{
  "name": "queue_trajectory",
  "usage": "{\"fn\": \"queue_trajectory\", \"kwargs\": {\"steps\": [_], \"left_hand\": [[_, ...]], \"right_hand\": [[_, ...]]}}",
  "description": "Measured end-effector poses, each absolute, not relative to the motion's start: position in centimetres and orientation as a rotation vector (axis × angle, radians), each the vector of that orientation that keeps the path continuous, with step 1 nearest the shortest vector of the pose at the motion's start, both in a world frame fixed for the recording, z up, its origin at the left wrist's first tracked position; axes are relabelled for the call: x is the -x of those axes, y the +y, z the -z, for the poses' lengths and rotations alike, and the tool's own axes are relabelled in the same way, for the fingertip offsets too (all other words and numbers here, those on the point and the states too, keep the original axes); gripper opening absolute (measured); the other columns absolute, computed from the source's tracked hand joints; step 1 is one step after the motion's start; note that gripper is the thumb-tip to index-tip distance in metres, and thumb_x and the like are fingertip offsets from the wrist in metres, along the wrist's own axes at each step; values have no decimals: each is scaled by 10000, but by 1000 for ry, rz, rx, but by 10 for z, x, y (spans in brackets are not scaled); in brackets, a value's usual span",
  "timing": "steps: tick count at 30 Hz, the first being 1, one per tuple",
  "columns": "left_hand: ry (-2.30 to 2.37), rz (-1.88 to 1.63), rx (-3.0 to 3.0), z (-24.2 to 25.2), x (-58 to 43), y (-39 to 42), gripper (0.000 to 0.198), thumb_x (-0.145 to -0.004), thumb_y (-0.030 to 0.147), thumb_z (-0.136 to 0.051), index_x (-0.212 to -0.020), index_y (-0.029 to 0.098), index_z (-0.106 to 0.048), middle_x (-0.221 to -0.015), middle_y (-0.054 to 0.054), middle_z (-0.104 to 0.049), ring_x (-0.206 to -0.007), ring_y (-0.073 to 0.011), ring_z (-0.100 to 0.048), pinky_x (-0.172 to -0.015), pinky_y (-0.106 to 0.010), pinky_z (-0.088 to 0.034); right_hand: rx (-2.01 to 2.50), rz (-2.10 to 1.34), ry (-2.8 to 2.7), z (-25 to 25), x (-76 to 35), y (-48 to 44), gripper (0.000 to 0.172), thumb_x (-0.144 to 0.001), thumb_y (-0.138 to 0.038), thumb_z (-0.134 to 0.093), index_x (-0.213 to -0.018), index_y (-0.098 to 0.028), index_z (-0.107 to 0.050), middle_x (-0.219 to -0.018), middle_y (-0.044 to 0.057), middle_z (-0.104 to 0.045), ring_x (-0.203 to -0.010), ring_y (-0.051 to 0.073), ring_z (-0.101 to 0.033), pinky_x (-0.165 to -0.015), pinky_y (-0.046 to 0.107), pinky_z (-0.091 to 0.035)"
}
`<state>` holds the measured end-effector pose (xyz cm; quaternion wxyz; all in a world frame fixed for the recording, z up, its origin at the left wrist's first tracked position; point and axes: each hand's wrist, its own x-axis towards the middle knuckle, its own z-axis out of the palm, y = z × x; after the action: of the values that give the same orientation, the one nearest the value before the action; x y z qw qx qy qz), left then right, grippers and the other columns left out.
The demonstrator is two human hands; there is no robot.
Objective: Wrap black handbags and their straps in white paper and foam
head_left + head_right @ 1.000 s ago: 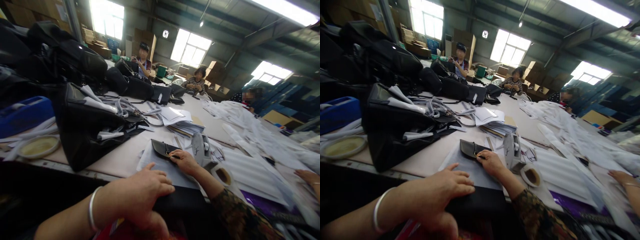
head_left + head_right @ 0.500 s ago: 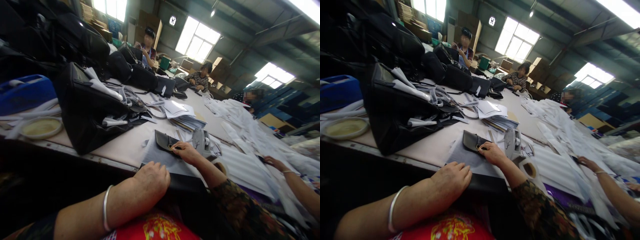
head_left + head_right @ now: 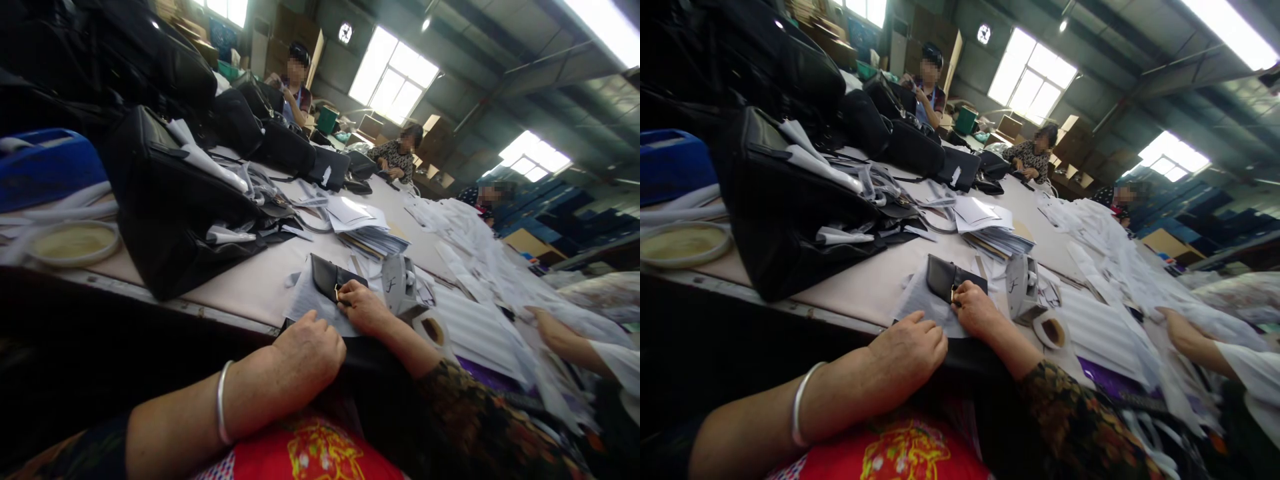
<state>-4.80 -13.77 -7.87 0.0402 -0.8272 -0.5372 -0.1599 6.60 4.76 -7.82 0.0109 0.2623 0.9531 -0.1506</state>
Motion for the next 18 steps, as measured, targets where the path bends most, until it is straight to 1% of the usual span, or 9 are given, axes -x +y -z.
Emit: {"fn": "queue_trajectory", "kwargs": {"steps": [4, 10, 11, 12, 13, 15, 16, 18], "left_hand": [[-1635, 522, 2531, 77, 49, -138, 127, -876, 124, -500, -901, 149, -622, -829, -97, -646, -740, -263, -582, -833, -492, -445], [-1681, 567, 2533, 70, 47, -146, 149, -882, 121, -509, -954, 138, -638, -858, -104, -672, -801, -268, -616, -933, -508, -424], [-1691, 576, 2539, 67, 48, -148, 139, -880, 133, -527, -958, 136, -642, -867, -107, -677, -819, -272, -623, -953, -518, -418], [-1699, 600, 2561, 62, 50, -150, 129, -873, 177, -569, -966, 135, -649, -885, -113, -685, -853, -283, -631, -975, -531, -410], [-1701, 654, 2603, 57, 53, -152, 170, -857, 249, -627, -980, 137, -659, -919, -122, -694, -903, -297, -637, -998, -536, -401], [-1731, 911, 2698, 49, 66, -151, 348, -801, 418, -714, -1033, 161, -679, -1040, -128, -707, -1023, -310, -635, -1030, -498, -408], [-1804, 1122, 2679, 48, 75, -149, 410, -794, 485, -711, -1066, 180, -683, -1105, -120, -704, -1073, -302, -629, -1030, -459, -425], [-2157, 1586, 2347, 51, 96, -139, 453, -835, 547, -638, -1116, 194, -674, -1190, -106, -689, -1126, -277, -621, -987, -382, -468]], "right_hand": [[-734, 368, 2970, 78, -66, 44, 144, -819, -143, -653, -895, -185, -768, -1121, 110, -626, -1024, 229, -611, -957, 338, -488], [-666, 407, 2992, 69, -73, 49, 210, -841, -135, -617, -986, -191, -759, -1153, 86, -631, -1015, 192, -626, -968, 314, -489], [-662, 420, 2992, 67, -74, 50, 216, -839, -135, -615, -989, -196, -758, -1153, 82, -632, -1011, 189, -628, -969, 317, -490], [-659, 425, 2991, 66, -74, 49, 222, -833, -134, -616, -991, -199, -758, -1157, 82, -632, -1015, 191, -629, -972, 323, -489], [-659, 420, 2987, 65, -74, 49, 227, -825, -134, -621, -995, -200, -756, -1167, 84, -628, -1024, 195, -628, -976, 331, -487], [-665, 404, 2976, 63, -74, 47, 234, -809, -142, -635, -1008, -190, -749, -1195, 98, -617, -1056, 212, -621, -986, 342, -481], [-665, 402, 2971, 63, -74, 45, 237, -809, -159, -644, -1023, -182, -743, -1213, 107, -609, -1076, 222, -614, -998, 347, -475], [-669, 415, 2964, 62, -76, 41, 266, -827, -231, -659, -1076, -163, -725, -1257, 129, -589, -1120, 242, -596, -1030, 355, -454]]}}
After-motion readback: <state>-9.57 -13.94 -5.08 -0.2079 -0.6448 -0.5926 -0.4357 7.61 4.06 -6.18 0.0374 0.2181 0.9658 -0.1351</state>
